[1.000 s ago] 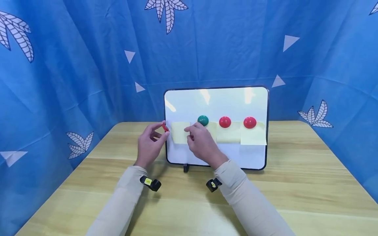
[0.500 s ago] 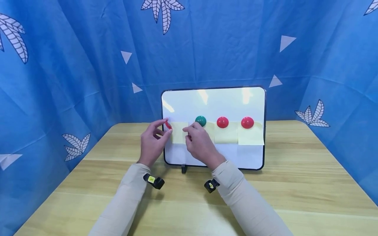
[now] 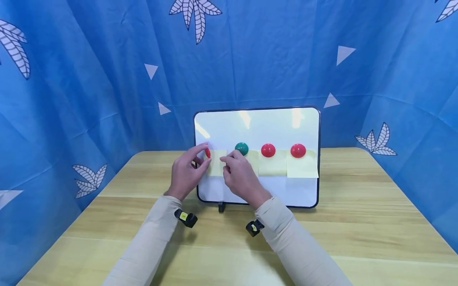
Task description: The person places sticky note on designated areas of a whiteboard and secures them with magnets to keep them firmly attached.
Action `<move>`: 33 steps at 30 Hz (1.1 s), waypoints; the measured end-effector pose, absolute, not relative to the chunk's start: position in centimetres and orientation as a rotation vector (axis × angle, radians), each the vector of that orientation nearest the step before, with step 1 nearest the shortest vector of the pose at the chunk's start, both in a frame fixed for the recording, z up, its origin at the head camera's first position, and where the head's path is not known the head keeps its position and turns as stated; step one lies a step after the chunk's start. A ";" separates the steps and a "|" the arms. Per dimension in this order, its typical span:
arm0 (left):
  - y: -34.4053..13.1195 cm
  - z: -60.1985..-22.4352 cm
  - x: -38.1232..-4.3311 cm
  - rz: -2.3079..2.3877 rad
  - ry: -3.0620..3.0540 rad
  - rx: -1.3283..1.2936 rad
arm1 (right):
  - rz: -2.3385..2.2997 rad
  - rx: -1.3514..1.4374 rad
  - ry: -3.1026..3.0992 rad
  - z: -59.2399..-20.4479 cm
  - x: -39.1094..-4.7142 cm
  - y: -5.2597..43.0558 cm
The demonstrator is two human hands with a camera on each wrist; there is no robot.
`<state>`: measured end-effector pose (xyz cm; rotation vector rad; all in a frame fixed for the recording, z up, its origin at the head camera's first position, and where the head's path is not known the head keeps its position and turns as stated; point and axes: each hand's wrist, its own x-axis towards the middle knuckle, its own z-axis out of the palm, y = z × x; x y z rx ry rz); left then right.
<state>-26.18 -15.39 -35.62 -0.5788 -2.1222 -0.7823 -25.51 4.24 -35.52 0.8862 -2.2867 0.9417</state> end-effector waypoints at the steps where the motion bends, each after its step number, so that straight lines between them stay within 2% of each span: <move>1: -15.3 -35.6 -26.3 -0.773 -2.125 -0.580 | 0.940 0.887 -2.286 -35.5 -25.5 4.3; 22: -14.5 -35.5 -26.7 -0.642 -2.137 -0.594 | 0.882 0.904 -2.255 -35.9 -25.6 4.3; 33: -14.4 -35.0 -26.7 -0.426 -2.158 -0.568 | 0.852 0.908 -2.232 -36.0 -25.8 4.4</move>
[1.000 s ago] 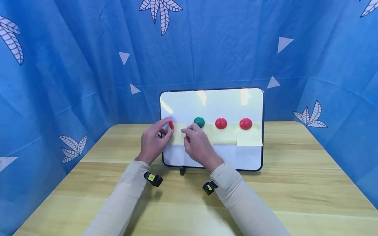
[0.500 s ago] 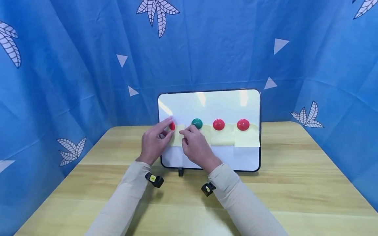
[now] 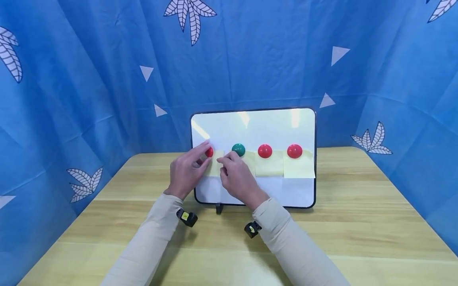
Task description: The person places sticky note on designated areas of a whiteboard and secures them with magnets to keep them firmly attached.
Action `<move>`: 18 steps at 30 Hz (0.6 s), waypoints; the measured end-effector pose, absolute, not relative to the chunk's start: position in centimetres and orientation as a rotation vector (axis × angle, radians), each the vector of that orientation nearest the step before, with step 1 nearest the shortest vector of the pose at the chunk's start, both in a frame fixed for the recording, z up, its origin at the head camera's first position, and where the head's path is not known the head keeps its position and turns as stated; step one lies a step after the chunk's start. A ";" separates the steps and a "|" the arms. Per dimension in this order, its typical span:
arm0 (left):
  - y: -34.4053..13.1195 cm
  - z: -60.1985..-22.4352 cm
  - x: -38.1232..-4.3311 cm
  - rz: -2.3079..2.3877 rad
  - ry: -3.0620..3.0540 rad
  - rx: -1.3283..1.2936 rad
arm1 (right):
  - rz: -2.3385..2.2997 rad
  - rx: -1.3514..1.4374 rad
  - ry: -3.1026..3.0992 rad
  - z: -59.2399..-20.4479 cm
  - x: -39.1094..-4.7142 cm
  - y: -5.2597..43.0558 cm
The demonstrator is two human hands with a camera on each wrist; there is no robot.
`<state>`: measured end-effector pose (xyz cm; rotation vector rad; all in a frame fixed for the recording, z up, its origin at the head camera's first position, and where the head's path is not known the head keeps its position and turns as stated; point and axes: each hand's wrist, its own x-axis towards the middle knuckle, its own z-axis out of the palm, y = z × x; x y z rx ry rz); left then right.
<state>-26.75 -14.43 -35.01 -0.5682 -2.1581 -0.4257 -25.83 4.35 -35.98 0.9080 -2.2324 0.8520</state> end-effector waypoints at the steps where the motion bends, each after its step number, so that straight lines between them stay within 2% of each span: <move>1: -14.4 -35.0 -26.7 -0.399 -2.162 -0.567 | 0.851 0.908 -2.231 -36.0 -25.8 4.4; 18: -13.8 -34.7 -26.7 -0.246 -2.191 -0.516 | 0.841 0.894 -2.241 -35.7 -25.7 4.6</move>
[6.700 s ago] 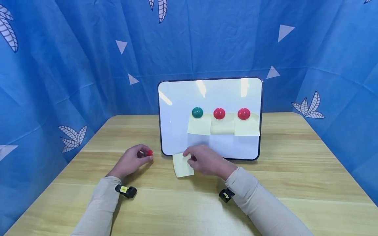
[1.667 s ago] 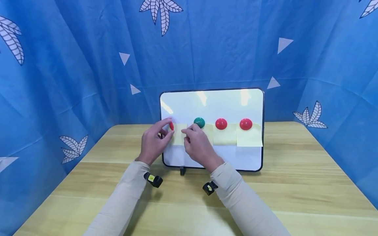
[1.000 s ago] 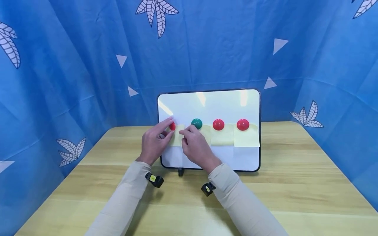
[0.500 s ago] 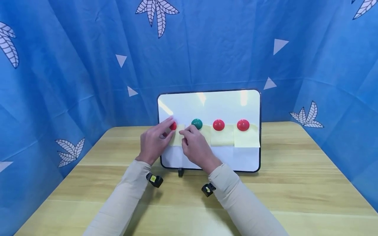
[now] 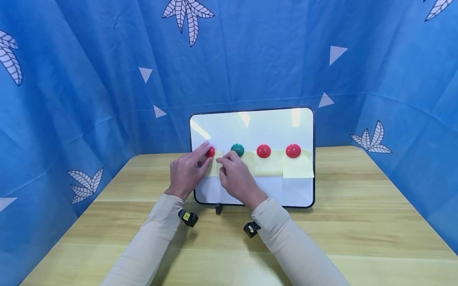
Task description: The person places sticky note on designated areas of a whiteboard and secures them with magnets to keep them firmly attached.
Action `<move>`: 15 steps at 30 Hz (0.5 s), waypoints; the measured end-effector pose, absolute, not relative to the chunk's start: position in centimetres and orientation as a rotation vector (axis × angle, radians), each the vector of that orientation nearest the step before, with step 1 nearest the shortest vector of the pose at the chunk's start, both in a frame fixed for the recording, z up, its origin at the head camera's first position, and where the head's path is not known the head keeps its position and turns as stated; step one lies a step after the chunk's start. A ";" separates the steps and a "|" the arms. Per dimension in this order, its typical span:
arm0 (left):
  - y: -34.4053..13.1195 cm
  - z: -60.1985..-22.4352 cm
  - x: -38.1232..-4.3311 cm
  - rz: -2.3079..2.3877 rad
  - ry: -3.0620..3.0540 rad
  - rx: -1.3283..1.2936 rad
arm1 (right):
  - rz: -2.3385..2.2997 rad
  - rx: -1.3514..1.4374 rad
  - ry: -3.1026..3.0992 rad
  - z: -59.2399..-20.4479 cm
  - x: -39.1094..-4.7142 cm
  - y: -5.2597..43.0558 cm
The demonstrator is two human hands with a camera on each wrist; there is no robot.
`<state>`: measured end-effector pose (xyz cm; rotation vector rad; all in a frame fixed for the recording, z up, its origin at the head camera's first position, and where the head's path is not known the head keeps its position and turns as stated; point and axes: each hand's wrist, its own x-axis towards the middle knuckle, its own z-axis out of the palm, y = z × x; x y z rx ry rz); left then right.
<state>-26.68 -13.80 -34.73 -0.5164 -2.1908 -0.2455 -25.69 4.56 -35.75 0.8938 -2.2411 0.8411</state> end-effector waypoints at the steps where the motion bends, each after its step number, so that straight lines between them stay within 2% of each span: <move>1: -13.8 -34.8 -26.7 -0.242 -2.189 -0.518 | 0.842 0.892 -2.245 -35.7 -25.7 4.6; 15: -13.6 -35.1 -26.7 -0.261 -2.153 -0.520 | 0.859 0.860 -2.247 -35.9 -25.6 4.7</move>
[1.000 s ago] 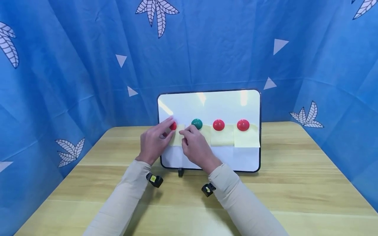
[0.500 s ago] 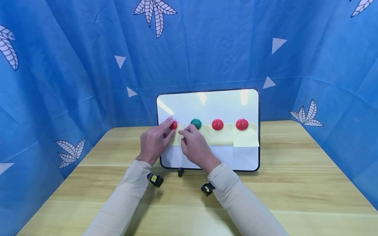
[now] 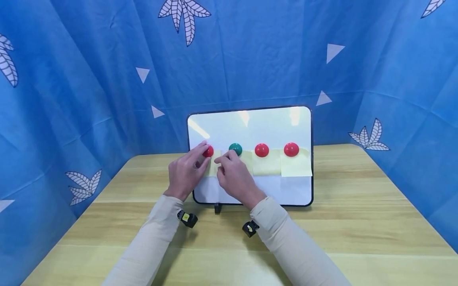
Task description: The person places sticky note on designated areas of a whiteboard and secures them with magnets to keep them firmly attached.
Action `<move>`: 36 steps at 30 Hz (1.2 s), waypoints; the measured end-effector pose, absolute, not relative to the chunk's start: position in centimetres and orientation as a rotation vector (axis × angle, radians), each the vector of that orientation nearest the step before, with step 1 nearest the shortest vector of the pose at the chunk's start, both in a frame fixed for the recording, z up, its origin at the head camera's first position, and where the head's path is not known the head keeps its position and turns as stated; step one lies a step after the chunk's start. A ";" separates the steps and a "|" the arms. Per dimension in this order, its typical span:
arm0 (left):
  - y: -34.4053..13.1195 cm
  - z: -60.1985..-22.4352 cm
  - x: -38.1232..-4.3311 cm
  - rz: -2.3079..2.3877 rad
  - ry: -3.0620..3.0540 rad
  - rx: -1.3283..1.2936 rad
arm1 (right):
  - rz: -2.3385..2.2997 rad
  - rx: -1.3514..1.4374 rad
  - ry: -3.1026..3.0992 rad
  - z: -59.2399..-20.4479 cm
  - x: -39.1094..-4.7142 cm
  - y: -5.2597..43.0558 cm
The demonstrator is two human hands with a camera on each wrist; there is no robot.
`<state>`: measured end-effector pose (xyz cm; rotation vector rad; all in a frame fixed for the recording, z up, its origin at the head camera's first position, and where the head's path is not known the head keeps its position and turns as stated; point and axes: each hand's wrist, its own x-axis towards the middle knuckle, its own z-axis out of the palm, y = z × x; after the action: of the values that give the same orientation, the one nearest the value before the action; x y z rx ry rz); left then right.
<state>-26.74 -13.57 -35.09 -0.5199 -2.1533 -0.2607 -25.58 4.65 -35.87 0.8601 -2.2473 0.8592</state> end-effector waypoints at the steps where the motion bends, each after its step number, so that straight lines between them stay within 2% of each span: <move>1: -13.6 -35.1 -26.7 -0.268 -2.152 -0.522 | 0.862 0.853 -2.244 -35.9 -25.6 4.6; 19: -16.3 -36.7 -24.6 -0.468 -2.124 -0.530 | 0.817 0.772 -2.246 -34.6 -23.9 6.5; 36: -17.4 -38.4 -23.8 -0.560 -2.246 -0.470 | 1.096 0.699 -2.440 -34.1 -21.9 9.3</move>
<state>-23.84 -17.44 -38.40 -0.4705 -2.2460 -0.5596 -21.94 9.31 -34.12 0.6992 -2.4396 1.0958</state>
